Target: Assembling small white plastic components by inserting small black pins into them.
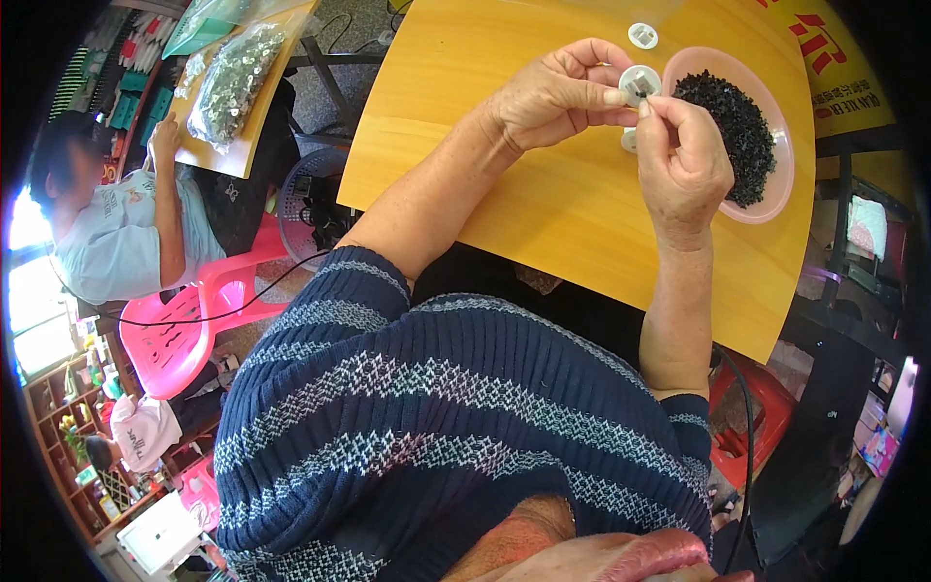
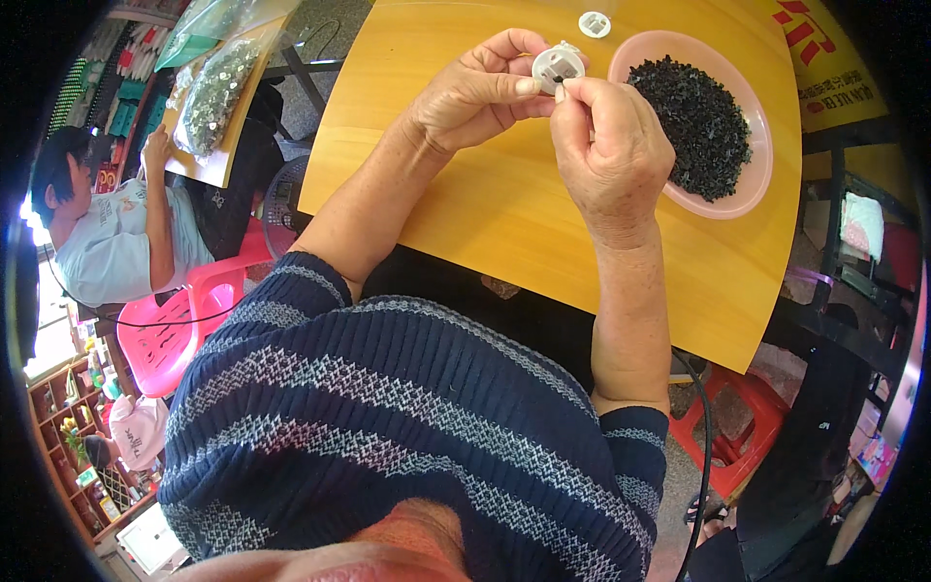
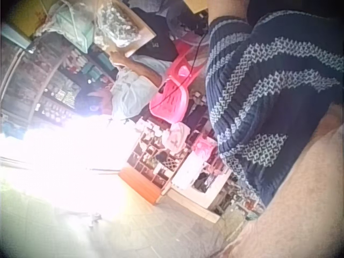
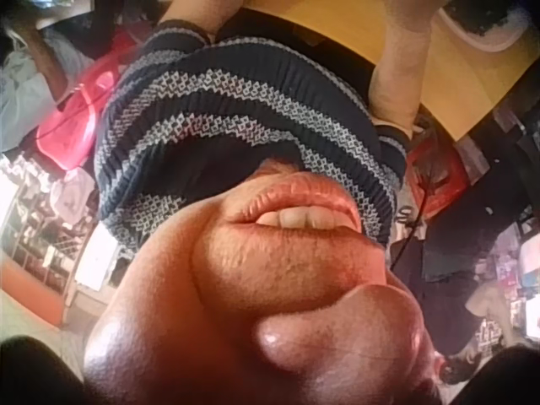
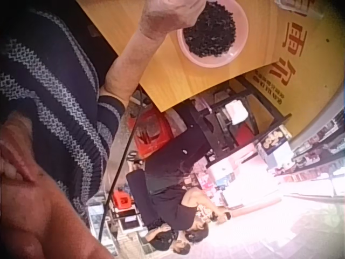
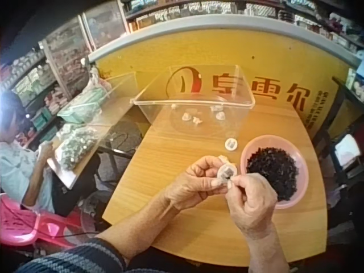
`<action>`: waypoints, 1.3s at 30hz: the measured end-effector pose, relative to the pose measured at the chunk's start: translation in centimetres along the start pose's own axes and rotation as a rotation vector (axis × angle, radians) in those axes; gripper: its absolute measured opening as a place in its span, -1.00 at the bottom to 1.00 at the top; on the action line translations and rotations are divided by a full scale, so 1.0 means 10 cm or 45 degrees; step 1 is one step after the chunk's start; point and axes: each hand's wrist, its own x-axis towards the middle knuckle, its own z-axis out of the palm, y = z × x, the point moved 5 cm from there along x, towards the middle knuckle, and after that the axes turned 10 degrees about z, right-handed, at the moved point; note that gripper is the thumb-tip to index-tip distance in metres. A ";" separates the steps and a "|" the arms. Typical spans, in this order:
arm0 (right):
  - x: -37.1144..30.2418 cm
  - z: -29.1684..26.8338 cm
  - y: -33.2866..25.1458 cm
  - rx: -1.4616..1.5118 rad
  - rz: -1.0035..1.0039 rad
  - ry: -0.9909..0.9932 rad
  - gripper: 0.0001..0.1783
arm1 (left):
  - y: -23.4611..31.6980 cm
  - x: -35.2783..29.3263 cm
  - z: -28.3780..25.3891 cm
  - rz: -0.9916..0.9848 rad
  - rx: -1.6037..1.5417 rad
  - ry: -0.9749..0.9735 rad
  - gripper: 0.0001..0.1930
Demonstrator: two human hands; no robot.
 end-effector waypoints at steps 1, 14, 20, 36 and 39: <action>0.00 0.01 -0.01 -0.008 -0.040 0.009 -0.90 | 0.01 0.00 0.00 0.001 0.018 0.002 -0.75; 0.00 0.02 -0.08 -0.070 -0.165 0.001 -0.89 | 0.05 0.00 0.02 0.024 0.164 0.024 -0.76; 0.00 0.02 -0.07 -0.069 -0.153 -0.010 -0.89 | 0.05 -0.01 0.02 0.043 0.218 0.002 -0.76; 0.00 0.02 0.24 0.790 0.620 -0.122 -0.95 | -0.05 0.00 -0.04 -0.078 -0.257 0.072 -0.69; 0.00 0.03 0.26 0.784 0.636 -0.133 -0.94 | -0.06 0.01 -0.06 -0.057 -0.263 0.040 -0.69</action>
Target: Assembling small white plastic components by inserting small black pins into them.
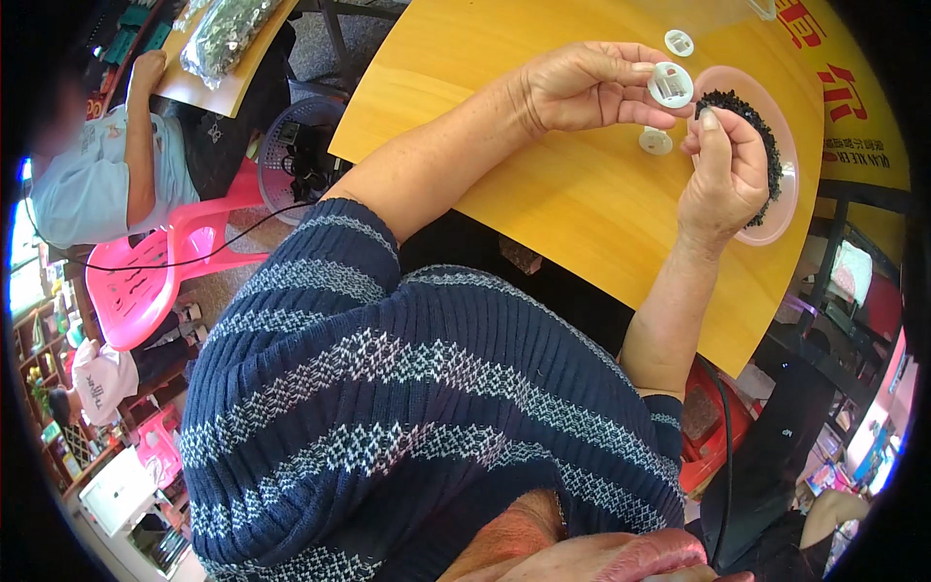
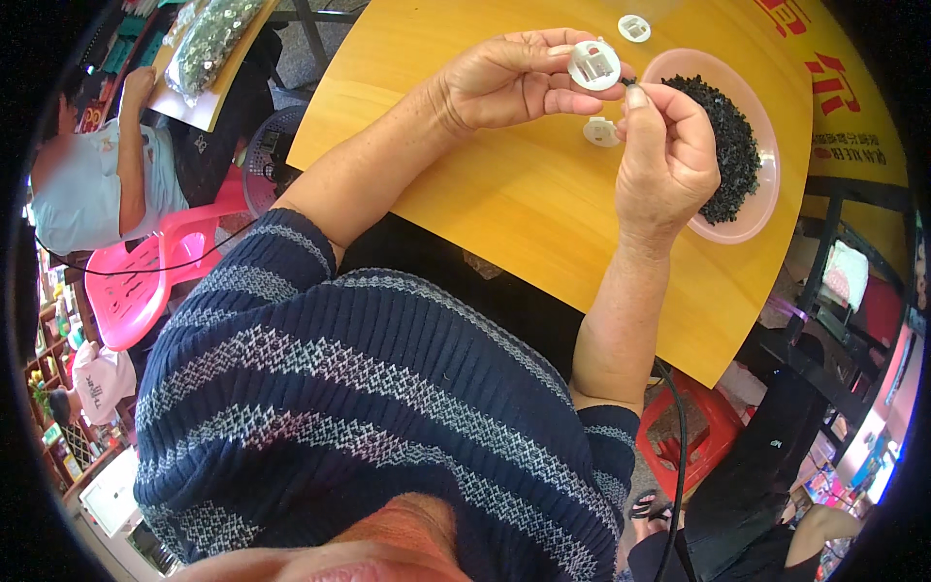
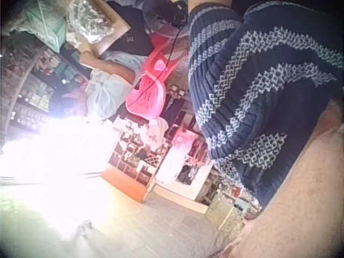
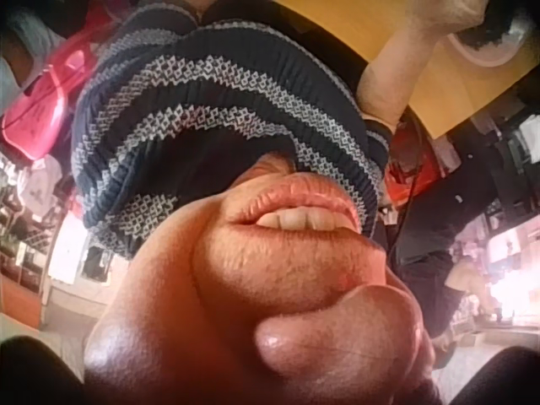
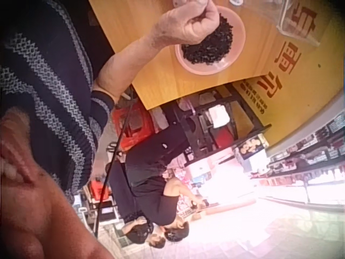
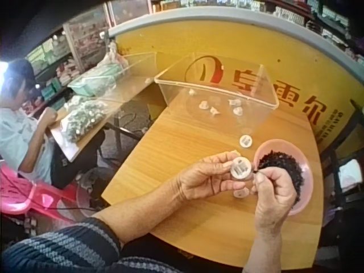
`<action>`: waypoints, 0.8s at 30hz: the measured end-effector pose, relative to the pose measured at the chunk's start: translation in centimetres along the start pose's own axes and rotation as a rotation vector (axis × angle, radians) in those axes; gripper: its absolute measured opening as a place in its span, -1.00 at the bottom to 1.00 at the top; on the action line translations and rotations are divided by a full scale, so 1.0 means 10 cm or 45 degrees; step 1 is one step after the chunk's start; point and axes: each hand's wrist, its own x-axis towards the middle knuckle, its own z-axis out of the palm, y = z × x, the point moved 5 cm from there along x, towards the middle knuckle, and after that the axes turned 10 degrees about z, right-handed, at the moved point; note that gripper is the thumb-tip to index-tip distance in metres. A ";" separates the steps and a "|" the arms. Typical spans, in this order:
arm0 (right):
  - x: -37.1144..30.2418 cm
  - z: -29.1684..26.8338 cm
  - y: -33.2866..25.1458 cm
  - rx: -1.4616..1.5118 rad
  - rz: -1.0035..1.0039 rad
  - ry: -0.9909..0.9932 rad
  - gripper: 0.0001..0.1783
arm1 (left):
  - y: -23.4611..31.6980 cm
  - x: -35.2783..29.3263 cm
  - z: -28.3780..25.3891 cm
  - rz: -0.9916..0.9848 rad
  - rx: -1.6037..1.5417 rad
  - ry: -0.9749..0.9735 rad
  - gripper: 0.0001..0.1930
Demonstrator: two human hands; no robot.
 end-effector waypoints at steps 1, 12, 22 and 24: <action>0.00 0.00 0.01 -0.004 0.004 0.008 -0.94 | 0.01 0.00 -0.01 0.011 -0.003 0.004 -0.69; -0.01 0.02 0.04 0.018 0.034 -0.014 -0.91 | -0.01 -0.02 -0.01 -0.013 -0.039 -0.030 -0.66; -0.07 0.14 -0.06 -0.505 -0.286 0.031 -0.96 | -0.01 0.01 -0.04 0.088 0.204 0.058 -0.81; -0.05 0.12 -0.04 -0.553 -0.311 0.061 -0.96 | -0.03 0.01 -0.04 0.091 0.246 0.055 -0.81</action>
